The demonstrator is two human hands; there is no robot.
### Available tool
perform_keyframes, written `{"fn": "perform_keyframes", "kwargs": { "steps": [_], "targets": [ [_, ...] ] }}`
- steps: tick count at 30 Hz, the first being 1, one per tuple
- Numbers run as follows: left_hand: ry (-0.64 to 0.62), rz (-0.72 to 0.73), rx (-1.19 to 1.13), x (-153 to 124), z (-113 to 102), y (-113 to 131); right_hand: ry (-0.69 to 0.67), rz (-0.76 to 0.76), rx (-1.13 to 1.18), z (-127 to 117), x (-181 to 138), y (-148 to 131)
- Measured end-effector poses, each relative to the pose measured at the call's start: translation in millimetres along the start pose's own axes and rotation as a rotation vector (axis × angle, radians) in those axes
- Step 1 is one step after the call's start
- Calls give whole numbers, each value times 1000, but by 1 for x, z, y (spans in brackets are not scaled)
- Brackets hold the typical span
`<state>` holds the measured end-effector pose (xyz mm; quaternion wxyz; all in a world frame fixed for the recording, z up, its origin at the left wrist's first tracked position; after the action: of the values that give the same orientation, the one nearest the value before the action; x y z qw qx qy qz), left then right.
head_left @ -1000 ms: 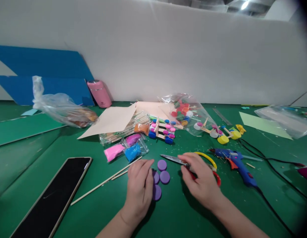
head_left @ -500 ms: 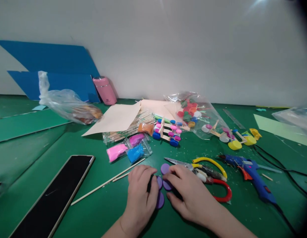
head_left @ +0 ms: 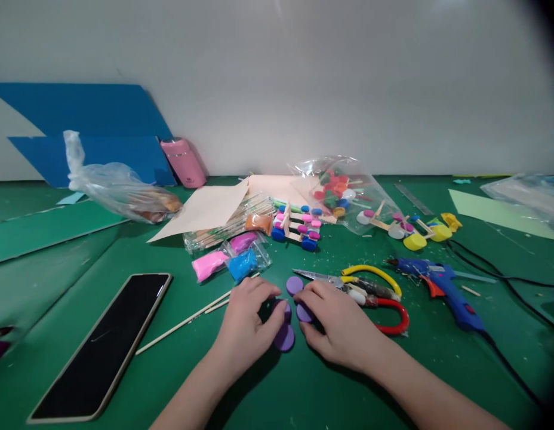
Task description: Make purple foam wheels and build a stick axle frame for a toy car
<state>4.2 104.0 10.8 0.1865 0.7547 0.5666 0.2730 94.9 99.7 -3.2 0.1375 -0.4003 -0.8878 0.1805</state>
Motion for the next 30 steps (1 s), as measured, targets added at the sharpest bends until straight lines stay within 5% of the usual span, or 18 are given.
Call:
{"fn": "perform_keyframes", "kwargs": {
  "steps": [5,9,12,17,22,30],
  "targets": [
    [-229,17,356,11,15,13,19,7,-5,0,-2,-1],
    [-391,-6,384,14,29,3,32,11,-1,-1,-2,1],
    [-368,-44,306,14,25,-7,33,12,4,-2,-1,2],
    [-194,-123,-267,13,5,-11,39,26,37,0,-2,4],
    [-191,-286,-996,7,14,-16,140,68,217,-13,-3,7],
    [-206,-460,-1275,-8,35,-25,321,114,666,-27,-7,14]
  ]
}}
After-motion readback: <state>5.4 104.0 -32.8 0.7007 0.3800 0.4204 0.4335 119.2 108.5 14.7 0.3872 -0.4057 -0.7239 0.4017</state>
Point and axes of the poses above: each hand's wrist, its own x-axis towards the middle knuckle, its own z-axis out of the palm, y = z × x, the point moved 10 cm from there along x, towards the middle knuckle, and after that the axes turned 3 degrees about -x, right-handed, at the moved point
